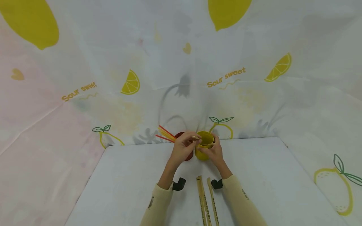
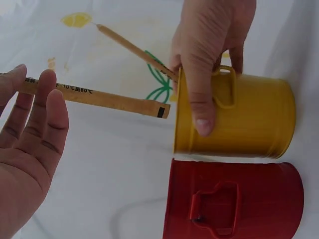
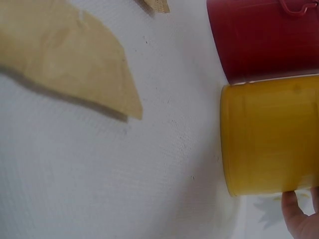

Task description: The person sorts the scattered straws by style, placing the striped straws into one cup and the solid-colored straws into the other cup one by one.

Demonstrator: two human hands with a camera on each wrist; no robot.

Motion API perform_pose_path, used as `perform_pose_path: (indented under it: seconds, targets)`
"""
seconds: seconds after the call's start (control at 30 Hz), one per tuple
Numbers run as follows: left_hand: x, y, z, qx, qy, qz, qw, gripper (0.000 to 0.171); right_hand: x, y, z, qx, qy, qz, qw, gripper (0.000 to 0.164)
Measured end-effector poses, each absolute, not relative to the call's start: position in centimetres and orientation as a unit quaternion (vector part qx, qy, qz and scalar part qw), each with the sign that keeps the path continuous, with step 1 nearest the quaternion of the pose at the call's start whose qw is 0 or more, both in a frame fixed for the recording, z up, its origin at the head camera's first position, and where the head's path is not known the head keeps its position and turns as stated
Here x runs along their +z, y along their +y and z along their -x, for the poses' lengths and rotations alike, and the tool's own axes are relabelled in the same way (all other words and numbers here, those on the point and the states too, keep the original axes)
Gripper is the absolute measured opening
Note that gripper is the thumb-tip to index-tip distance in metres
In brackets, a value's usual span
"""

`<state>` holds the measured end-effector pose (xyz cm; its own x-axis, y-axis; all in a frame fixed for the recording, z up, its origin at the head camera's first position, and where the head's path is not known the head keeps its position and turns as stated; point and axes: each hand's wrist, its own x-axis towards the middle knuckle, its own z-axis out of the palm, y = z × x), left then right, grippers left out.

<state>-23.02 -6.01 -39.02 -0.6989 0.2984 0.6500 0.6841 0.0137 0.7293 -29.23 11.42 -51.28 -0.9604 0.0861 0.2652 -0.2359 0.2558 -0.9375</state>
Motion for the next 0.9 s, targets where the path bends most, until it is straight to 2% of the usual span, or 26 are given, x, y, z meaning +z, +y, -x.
perform_pose_path:
  seconds: [0.33,0.63,0.9]
  targets:
    - [-40.2,-4.8,23.6,-0.572,-0.74,0.309,0.172,0.011,-51.3,11.5,29.2,0.607,-0.779,-0.062,0.145,0.096]
    - [-44.3,-4.2,26.4,-0.494,-0.818,0.25,0.155,0.008,-51.4,11.5,29.4,0.603,-0.782,-0.054,0.148,0.093]
    - [-45.6,-3.2,26.8,-0.338,-0.886,0.25,0.194,0.011,-51.4,11.4,29.5,0.597,-0.787,-0.049,0.147,0.087]
